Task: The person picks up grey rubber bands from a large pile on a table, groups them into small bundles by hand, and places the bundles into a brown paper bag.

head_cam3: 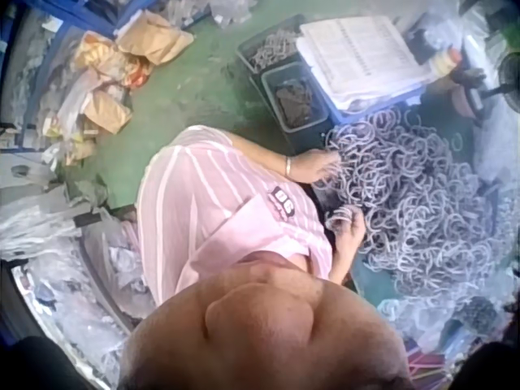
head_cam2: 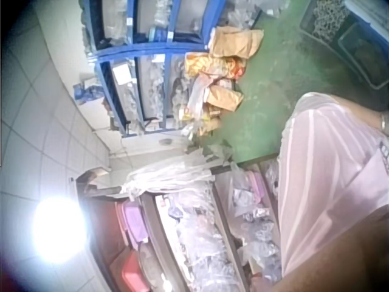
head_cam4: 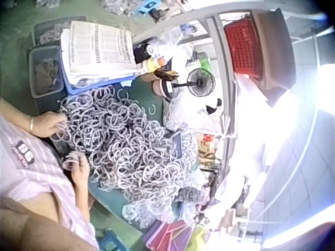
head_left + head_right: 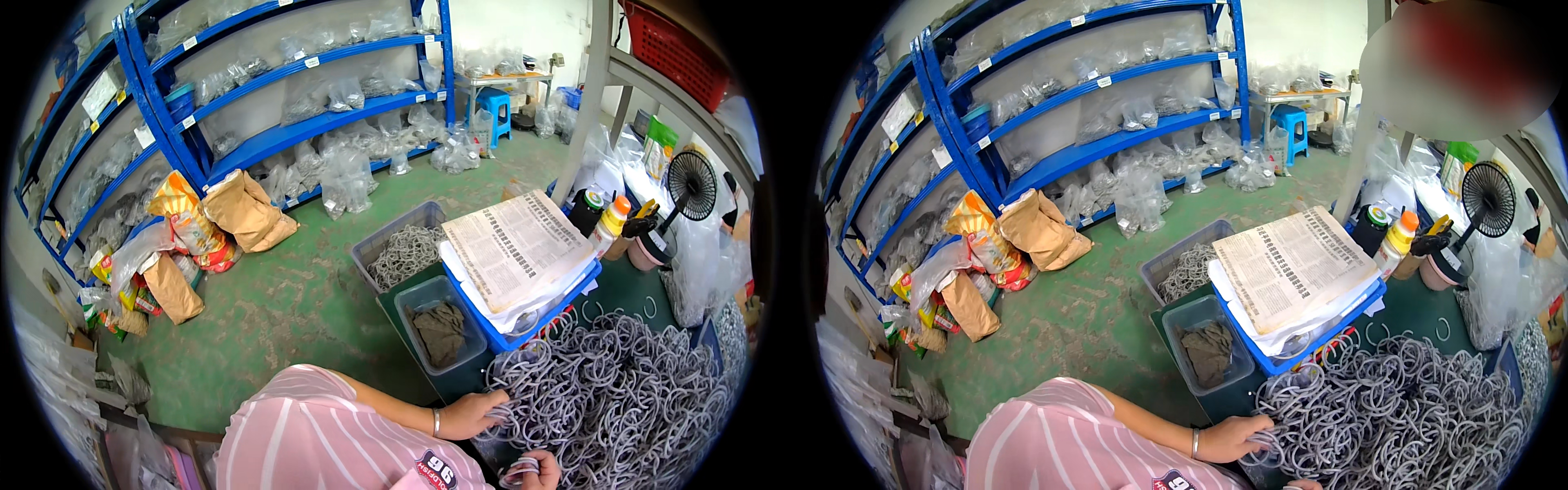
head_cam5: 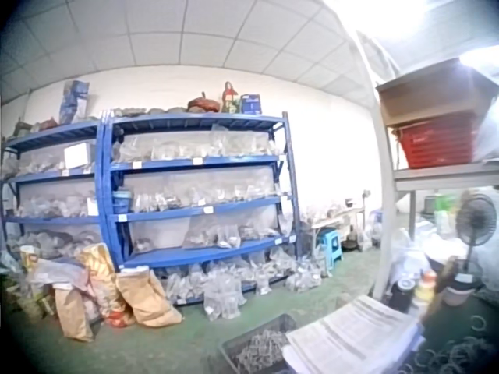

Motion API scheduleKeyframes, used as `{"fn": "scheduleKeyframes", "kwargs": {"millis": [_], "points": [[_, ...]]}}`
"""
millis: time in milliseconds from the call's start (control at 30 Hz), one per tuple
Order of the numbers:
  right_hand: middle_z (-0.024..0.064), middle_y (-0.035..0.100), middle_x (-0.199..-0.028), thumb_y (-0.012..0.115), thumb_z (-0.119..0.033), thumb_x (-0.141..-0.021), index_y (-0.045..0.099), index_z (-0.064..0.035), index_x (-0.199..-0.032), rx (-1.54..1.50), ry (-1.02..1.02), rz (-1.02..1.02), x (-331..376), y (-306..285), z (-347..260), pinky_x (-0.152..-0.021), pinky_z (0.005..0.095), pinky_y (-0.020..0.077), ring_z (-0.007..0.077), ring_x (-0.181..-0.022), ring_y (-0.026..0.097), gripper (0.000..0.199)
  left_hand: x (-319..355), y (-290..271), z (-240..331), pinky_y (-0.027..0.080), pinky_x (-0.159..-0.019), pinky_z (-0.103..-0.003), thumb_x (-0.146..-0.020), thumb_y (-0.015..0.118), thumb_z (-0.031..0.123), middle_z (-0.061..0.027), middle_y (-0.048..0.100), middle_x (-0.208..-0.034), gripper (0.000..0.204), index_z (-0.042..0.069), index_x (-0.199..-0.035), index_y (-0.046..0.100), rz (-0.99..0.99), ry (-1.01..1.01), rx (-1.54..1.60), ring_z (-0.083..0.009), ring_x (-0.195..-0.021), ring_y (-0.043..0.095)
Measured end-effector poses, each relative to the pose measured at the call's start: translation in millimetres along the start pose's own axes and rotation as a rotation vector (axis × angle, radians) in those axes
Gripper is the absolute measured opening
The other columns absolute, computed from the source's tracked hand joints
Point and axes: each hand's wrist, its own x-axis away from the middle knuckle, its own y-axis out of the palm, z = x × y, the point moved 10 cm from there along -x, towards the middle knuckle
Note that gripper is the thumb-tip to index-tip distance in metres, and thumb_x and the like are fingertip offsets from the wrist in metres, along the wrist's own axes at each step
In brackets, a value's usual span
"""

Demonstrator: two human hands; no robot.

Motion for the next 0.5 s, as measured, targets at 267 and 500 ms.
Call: {"fn": "scheduleKeyframes", "kwargs": {"millis": [267,500], "points": [[0.0044,0.062,-0.077,0.056,-0.004,-0.09,0.064,-0.0008,-0.093,0.279,-0.331,0.109,-11,5,-58,-0.048,0.0225,0.0443,0.0088,-0.056,0.057,0.009,-12,-40,26,0.054,-0.064,-0.032,-0.08,0.059,-0.006,-0.0083,0.06,-0.088,0.026,0.002,-0.103,0.053,0.178,-0.065,0.682,-0.0183,-0.074,0.063],[0.0071,0.056,-0.115,0.062,-0.009,-0.091,0.046,-0.0009,-0.132,-0.361,-0.304,-0.076,-22,42,-63,-0.082,0.0257,0.0485,0.012,-0.098,0.055,0.045,-22,-23,33,0.052,-0.069,-0.027,-0.09,0.053,0.0,-0.0086,0.063,-0.089,0.023,0.0,-0.113,0.048,0.168,-0.227,0.901,-0.0134,-0.075,0.062]]}}
